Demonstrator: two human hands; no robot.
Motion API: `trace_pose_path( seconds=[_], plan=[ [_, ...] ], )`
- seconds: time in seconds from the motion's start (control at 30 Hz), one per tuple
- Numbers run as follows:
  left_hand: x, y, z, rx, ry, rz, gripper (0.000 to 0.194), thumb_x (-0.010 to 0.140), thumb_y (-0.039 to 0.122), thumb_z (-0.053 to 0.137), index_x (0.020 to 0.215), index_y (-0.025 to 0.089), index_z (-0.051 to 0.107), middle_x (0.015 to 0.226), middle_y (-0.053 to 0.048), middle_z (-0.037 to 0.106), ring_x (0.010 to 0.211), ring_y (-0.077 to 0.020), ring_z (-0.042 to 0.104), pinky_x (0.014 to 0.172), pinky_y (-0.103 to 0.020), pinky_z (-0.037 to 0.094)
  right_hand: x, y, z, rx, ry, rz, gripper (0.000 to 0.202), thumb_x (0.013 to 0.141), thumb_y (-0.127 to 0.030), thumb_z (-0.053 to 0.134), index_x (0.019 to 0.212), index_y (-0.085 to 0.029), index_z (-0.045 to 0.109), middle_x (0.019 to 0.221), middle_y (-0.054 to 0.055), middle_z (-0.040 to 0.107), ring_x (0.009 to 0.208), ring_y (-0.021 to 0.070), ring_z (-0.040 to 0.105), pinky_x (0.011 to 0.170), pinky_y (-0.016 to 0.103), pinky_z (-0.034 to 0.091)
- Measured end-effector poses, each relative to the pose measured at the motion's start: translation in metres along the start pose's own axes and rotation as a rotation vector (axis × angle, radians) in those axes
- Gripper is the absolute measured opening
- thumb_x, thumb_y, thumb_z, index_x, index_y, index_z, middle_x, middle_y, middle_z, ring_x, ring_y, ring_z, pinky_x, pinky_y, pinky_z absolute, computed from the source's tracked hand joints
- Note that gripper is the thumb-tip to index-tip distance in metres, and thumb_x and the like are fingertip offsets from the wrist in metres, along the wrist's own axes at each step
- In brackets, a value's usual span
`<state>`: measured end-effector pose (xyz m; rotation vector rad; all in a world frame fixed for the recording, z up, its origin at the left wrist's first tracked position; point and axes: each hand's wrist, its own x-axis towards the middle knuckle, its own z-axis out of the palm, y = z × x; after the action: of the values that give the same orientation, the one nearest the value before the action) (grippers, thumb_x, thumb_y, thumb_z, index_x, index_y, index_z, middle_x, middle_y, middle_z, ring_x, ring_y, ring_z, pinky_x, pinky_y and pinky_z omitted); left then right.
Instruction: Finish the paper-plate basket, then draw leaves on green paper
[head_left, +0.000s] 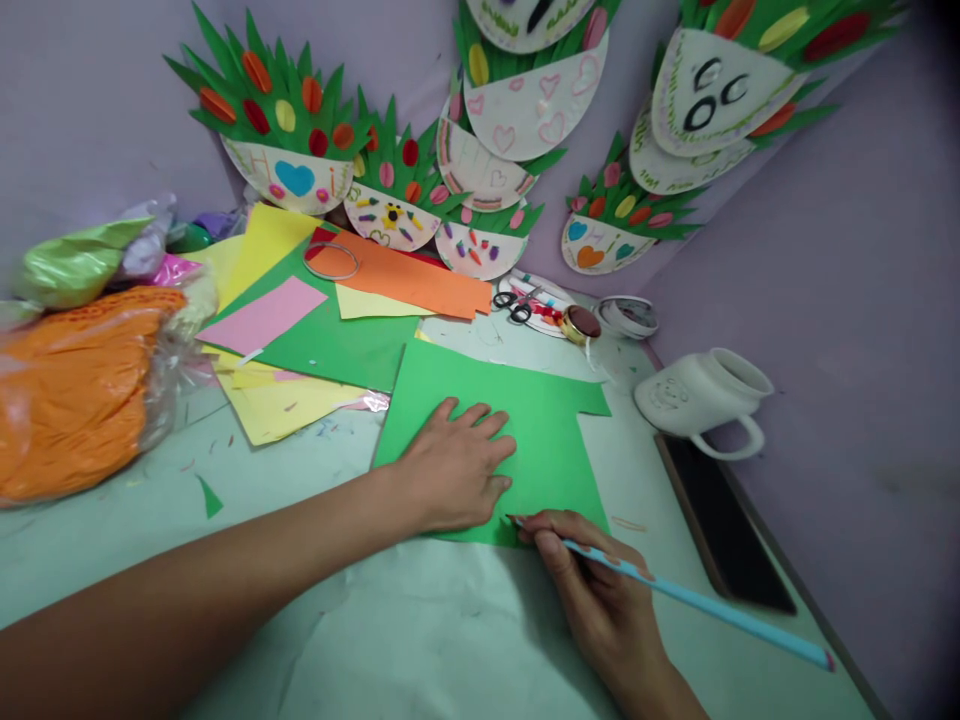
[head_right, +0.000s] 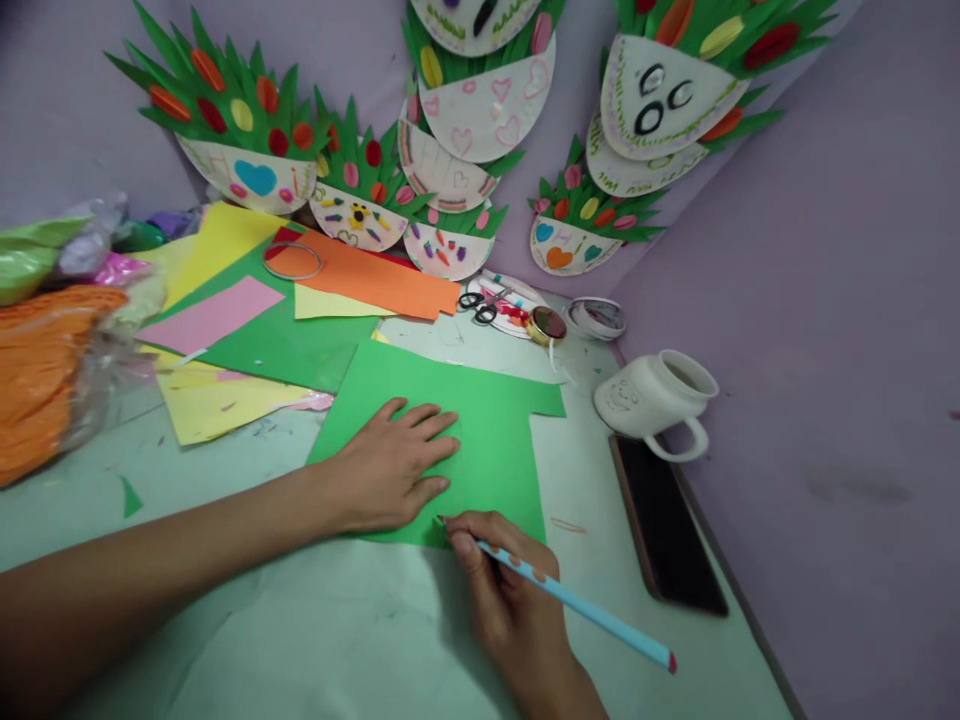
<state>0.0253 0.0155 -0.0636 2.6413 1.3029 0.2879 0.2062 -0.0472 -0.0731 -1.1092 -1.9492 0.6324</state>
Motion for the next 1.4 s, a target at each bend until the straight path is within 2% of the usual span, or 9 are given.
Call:
trace_pose_path(
  seconds=[0.23, 0.57, 0.87, 1.4],
  plan=[
    [0.002, -0.001, -0.005, -0.029, 0.002, -0.007, 0.027, 0.082, 0.038, 0.051, 0.103, 0.022, 0.057, 0.136, -0.008, 0.047, 0.124, -0.0287, 0.039, 0.099, -0.055, 0.028, 0.010, -0.001, 0.001, 0.040, 0.036, 0.134, 0.013, 0.086, -0.023, 0.054, 0.083, -0.020, 0.066, 0.069, 0.001, 0.068, 0.062, 0.0136, 0.065, 0.056, 0.020, 0.051],
    [0.001, -0.001, -0.002, -0.025, 0.025, -0.002, 0.026, 0.083, 0.038, 0.049, 0.102, 0.021, 0.057, 0.133, -0.008, 0.049, 0.122, -0.0289, 0.040, 0.098, -0.054, 0.028, 0.011, 0.001, 0.009, -0.042, 0.068, 0.035, 0.012, 0.084, -0.018, 0.055, 0.083, -0.020, 0.067, 0.068, 0.001, 0.067, 0.059, 0.0139, 0.062, 0.054, 0.022, 0.049],
    [0.002, -0.001, -0.001, -0.036, 0.032, -0.001, 0.028, 0.082, 0.037, 0.050, 0.104, 0.021, 0.057, 0.134, -0.008, 0.049, 0.123, -0.0284, 0.040, 0.098, -0.055, 0.029, 0.008, 0.004, 0.010, -0.048, 0.036, -0.004, 0.013, 0.084, -0.013, 0.054, 0.088, -0.022, 0.064, 0.070, -0.001, 0.064, 0.060, 0.0115, 0.060, 0.055, 0.021, 0.049],
    [0.002, -0.002, 0.001, -0.019, 0.047, 0.009, 0.028, 0.082, 0.038, 0.050, 0.103, 0.021, 0.057, 0.133, -0.009, 0.050, 0.122, -0.0283, 0.041, 0.097, -0.054, 0.030, 0.008, 0.003, 0.010, -0.082, 0.044, 0.017, 0.012, 0.085, -0.015, 0.053, 0.085, -0.021, 0.063, 0.069, -0.001, 0.065, 0.059, 0.0115, 0.061, 0.054, 0.021, 0.048]
  ],
)
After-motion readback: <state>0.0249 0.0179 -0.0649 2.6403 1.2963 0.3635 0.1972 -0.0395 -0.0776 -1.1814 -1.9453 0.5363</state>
